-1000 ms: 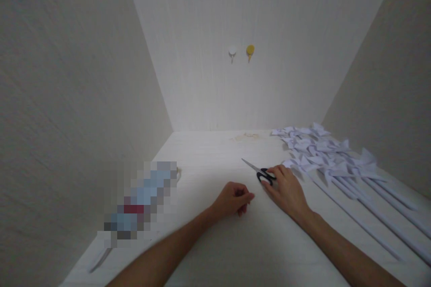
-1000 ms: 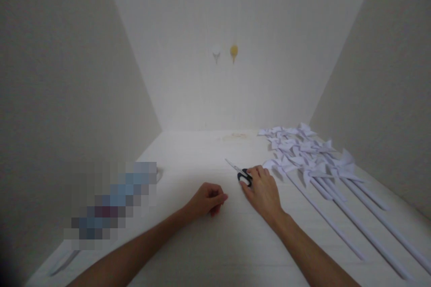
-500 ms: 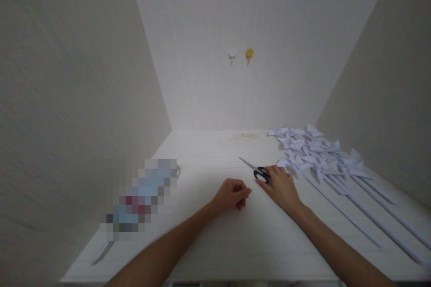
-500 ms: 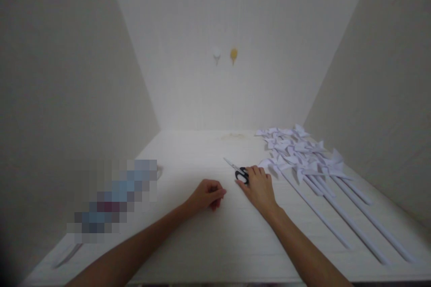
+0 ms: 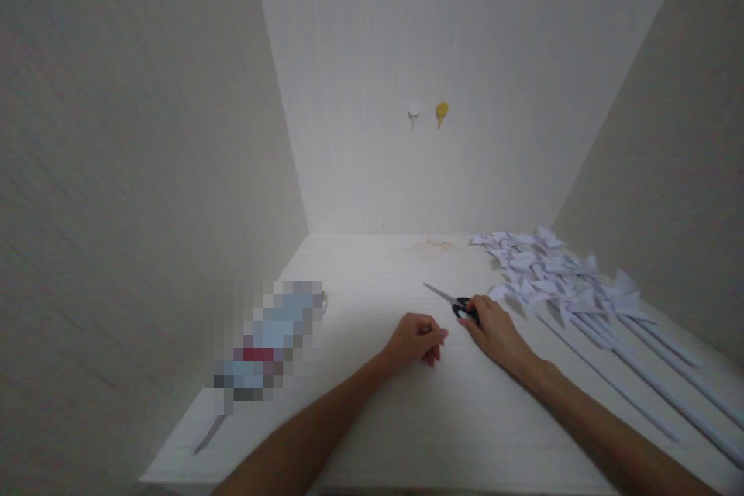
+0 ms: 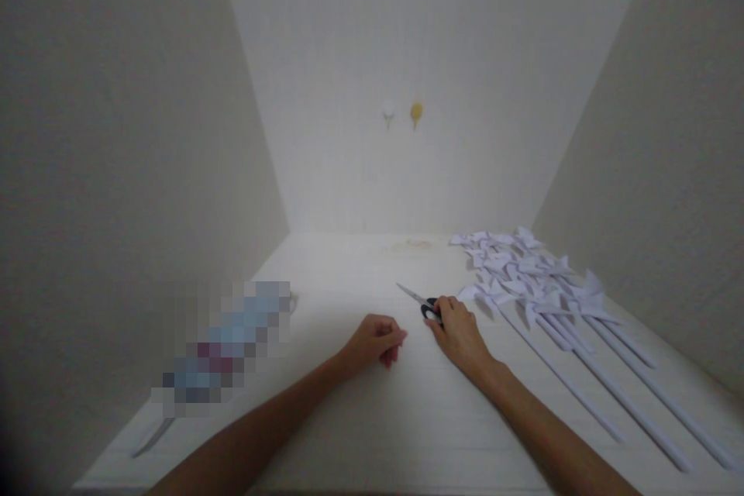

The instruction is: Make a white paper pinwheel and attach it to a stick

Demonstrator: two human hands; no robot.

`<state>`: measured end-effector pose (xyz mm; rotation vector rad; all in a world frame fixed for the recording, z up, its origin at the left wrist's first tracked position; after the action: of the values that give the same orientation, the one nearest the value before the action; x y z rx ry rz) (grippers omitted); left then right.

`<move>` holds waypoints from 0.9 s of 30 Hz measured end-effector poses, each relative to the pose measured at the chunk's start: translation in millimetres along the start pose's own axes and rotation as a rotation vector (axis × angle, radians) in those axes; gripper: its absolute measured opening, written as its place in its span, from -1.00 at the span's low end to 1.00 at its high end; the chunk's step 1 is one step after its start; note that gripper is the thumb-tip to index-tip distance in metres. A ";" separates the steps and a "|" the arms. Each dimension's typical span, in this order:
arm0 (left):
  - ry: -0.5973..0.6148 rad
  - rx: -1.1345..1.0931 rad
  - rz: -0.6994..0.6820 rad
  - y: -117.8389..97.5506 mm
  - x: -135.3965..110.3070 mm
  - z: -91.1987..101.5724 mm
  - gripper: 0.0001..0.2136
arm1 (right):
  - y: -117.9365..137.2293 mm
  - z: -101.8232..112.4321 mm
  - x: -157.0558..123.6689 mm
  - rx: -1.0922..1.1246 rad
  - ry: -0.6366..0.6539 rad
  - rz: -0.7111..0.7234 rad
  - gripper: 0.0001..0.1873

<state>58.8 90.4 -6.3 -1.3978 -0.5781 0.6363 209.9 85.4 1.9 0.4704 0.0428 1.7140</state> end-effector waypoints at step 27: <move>0.006 -0.124 0.045 11.7 0.7 0.0 -0.71 | 12.6 17.5 176.0 -0.372 0.441 0.126 -0.82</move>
<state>58.5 91.6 -18.0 -1.5320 -0.5908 0.6411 182.5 246.2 71.4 -0.1872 0.0114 1.8701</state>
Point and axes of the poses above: each hand's wrist, its own x-axis towards the middle knuckle, its own z-axis out of the back of the hand, y = z × x, the point moved 5 cm from there along x, towards the middle knuckle, and after that the axes turned 7 degrees about y, right-handed, at the moved point
